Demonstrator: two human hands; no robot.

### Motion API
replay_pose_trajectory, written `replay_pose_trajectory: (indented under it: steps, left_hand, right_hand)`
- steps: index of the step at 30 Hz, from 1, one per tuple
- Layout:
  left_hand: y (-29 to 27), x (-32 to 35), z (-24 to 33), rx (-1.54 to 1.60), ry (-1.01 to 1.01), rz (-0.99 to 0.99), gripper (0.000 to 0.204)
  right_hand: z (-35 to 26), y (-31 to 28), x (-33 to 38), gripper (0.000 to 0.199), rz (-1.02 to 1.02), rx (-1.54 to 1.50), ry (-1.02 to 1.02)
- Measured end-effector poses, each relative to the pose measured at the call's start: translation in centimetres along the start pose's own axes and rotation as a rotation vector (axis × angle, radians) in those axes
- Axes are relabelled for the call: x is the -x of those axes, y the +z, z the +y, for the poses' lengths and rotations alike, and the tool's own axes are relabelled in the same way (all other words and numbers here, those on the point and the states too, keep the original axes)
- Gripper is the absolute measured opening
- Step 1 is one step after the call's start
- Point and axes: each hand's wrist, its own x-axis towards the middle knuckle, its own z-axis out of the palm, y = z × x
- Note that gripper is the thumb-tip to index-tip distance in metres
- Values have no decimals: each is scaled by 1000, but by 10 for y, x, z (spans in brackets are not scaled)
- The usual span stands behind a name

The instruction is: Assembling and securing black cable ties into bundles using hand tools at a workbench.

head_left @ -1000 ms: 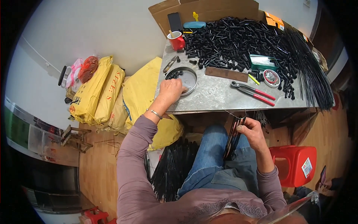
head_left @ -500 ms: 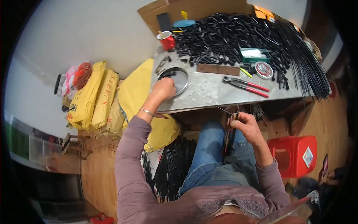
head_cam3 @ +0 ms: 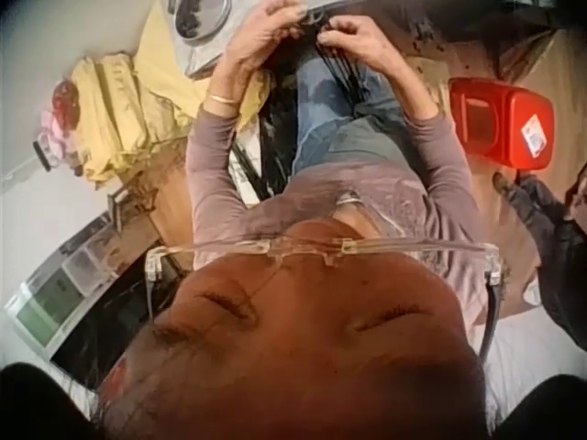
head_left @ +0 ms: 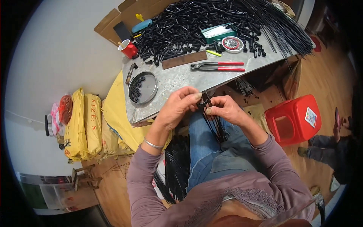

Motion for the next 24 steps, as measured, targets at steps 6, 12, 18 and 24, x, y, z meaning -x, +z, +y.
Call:
replay_pose_trajectory:
  steps: [6,12,18,24]
  left_hand:
    - [15,3,-12,194,-80,68,28]
    - [19,5,-17,250,-78,86,29]
    - [25,3,-18,245,-64,104,27]
    - [30,0,-19,255,-60,134,21]
  right_hand:
    - [2,-5,8,15,-15,-57,-18]
    - [4,-7,10,17,-11,-30,-51]
    - [8,-10,12,20,15,-26,-63]
    - [4,-11,14,20,44,-12,-61]
